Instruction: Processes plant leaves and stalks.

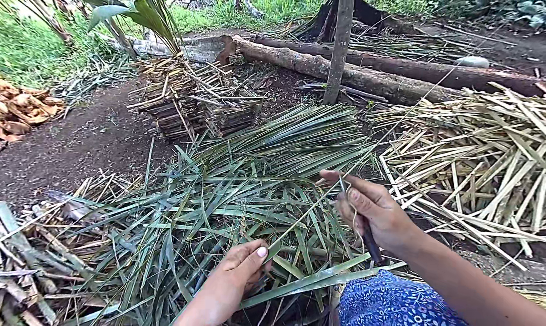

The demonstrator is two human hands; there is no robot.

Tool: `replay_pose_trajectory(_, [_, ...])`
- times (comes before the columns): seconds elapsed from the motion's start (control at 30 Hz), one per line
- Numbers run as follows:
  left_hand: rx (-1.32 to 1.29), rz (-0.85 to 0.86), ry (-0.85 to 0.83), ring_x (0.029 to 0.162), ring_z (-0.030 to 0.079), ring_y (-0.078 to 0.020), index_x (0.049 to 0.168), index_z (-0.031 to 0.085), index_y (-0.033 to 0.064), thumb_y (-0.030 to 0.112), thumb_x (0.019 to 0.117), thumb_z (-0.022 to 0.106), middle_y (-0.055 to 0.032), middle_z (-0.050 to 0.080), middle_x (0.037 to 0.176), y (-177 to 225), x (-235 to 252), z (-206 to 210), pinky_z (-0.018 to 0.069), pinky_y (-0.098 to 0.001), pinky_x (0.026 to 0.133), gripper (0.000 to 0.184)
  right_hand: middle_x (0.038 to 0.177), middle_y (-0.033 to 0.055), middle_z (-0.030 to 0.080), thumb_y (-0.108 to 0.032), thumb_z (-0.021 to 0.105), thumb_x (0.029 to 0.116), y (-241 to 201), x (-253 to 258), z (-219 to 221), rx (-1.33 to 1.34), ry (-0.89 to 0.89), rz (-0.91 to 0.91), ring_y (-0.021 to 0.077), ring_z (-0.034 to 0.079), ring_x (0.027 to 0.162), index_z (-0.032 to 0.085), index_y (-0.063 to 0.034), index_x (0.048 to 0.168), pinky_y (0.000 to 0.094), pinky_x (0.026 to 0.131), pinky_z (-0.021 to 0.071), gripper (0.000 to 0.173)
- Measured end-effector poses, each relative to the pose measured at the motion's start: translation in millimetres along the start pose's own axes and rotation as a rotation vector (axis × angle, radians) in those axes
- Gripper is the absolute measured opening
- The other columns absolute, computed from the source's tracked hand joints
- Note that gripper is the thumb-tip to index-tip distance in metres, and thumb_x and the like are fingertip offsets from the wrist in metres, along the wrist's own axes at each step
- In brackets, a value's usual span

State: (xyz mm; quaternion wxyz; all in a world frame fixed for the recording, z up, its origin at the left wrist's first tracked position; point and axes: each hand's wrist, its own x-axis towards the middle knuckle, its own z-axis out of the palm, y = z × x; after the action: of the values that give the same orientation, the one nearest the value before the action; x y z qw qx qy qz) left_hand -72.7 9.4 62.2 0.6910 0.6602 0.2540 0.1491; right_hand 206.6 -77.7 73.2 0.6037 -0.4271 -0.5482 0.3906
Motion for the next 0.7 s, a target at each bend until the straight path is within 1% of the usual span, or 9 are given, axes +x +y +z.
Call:
replay_pose_trajectory(0.07, [0.029,-0.02,-0.002,0.045,0.027,0.0094,0.087,0.061,0.0267,0.021,0.1037,0.036,0.0206,0.037,0.059,-0.7,-4.4,-9.7,0.0224,-0.0098,0.041,0.03,0.061,-0.0143,0.051,-0.043,0.053,0.1045,-4.2,0.4,-9.8,0.019,0.09,-0.018,-0.0047,0.048,0.05,0.058,-0.0225,0.142,0.0112,0.05,0.0444,0.043])
replay_pose_trajectory(0.17, [0.079,-0.049,0.019,0.045,0.028,0.0102,0.084,0.064,0.0304,0.027,0.1023,0.041,0.0216,0.041,0.059,-2.8,-11.5,-32.6,0.0231,-0.0094,0.041,0.029,0.055,-0.0125,0.048,-0.043,0.048,0.1058,-12.4,1.7,-28.8,0.041,0.251,-0.051,-0.002,0.047,0.045,0.057,-0.0209,0.14,0.0133,0.049,0.0443,0.041])
replay_pose_trajectory(0.23, [0.155,-0.072,0.078,0.045,0.03,0.0098,0.084,0.064,0.0295,0.026,0.1,0.04,0.0213,0.043,0.059,-2.8,-13.8,-49.1,0.0243,-0.0096,0.041,0.029,0.054,-0.0116,0.046,-0.038,0.041,0.1077,-15.3,1.2,-38.2,0.034,0.344,-0.066,-0.0007,0.046,0.044,0.056,-0.0195,0.141,0.0142,0.047,0.0441,0.041])
replay_pose_trajectory(0.3, [0.419,-0.08,0.157,0.049,0.038,0.0054,0.094,0.064,0.0235,0.025,0.1024,0.037,0.017,0.047,0.063,-3.5,-11.4,-59.8,0.0326,-0.0134,0.046,0.028,0.054,-0.0115,0.046,-0.035,0.037,0.1085,-14.5,1.2,-38.4,0.01,0.377,-0.072,-0.0003,0.046,0.044,0.056,-0.0193,0.139,0.0149,0.048,0.0443,0.039])
replay_pose_trajectory(0.37, [0.709,-0.065,0.23,0.063,0.055,-0.0047,0.112,0.068,0.0135,0.029,0.1054,0.038,0.0069,0.06,0.075,-1.5,-7.1,-56.3,0.0477,-0.0285,0.061,0.035,0.055,-0.0113,0.047,-0.033,0.039,0.1078,-10.0,1.7,-28.9,-0.012,0.336,-0.063,-0.0006,0.047,0.045,0.055,-0.0184,0.14,0.0146,0.047,0.0451,0.039])
replay_pose_trajectory(0.4, [0.776,-0.025,0.255,0.068,0.06,-0.0086,0.115,0.068,0.012,0.032,0.1055,0.038,0.0037,0.063,0.078,-0.9,-4.3,-49.2,0.0509,-0.0349,0.065,0.038,0.057,-0.0116,0.048,-0.031,0.042,0.1069,-6.2,1.2,-21.0,-0.034,0.291,-0.054,-0.0013,0.047,0.046,0.054,-0.0179,0.142,0.0142,0.047,0.0455,0.039])
replay_pose_trajectory(0.43, [0.795,0.049,0.282,0.068,0.06,-0.0093,0.114,0.068,0.0118,0.035,0.1057,0.039,0.0032,0.063,0.078,-0.2,-1.3,-38.9,0.0511,-0.0359,0.064,0.038,0.059,-0.013,0.049,-0.032,0.045,0.1065,-1.5,0.3,-11.2,-0.071,0.231,-0.047,-0.0028,0.048,0.048,0.053,-0.0179,0.143,0.0135,0.048,0.0455,0.04])
replay_pose_trajectory(0.57, [0.739,0.352,0.397,0.059,0.051,-0.0022,0.11,0.068,0.0107,0.032,0.1073,0.044,0.0063,0.057,0.072,10.5,14.5,8.5,0.0458,-0.0228,0.056,0.032,0.068,-0.0171,0.05,-0.038,0.05,0.1054,8.5,-3.6,33.1,-0.137,-0.02,0.034,-0.0072,0.047,0.054,0.054,-0.0109,0.143,0.0111,0.05,0.044,0.046])
replay_pose_trajectory(0.7, [0.778,0.527,0.5,0.054,0.049,0.0001,0.099,0.071,0.0085,0.029,0.1062,0.05,0.0057,0.057,0.066,9.2,20.9,20.7,0.042,-0.0174,0.052,0.03,0.068,-0.0172,0.049,-0.036,0.048,0.1053,7.9,-3.0,48.0,-0.11,-0.089,0.058,-0.0073,0.047,0.054,0.052,-0.0053,0.143,0.0101,0.049,0.0429,0.049])
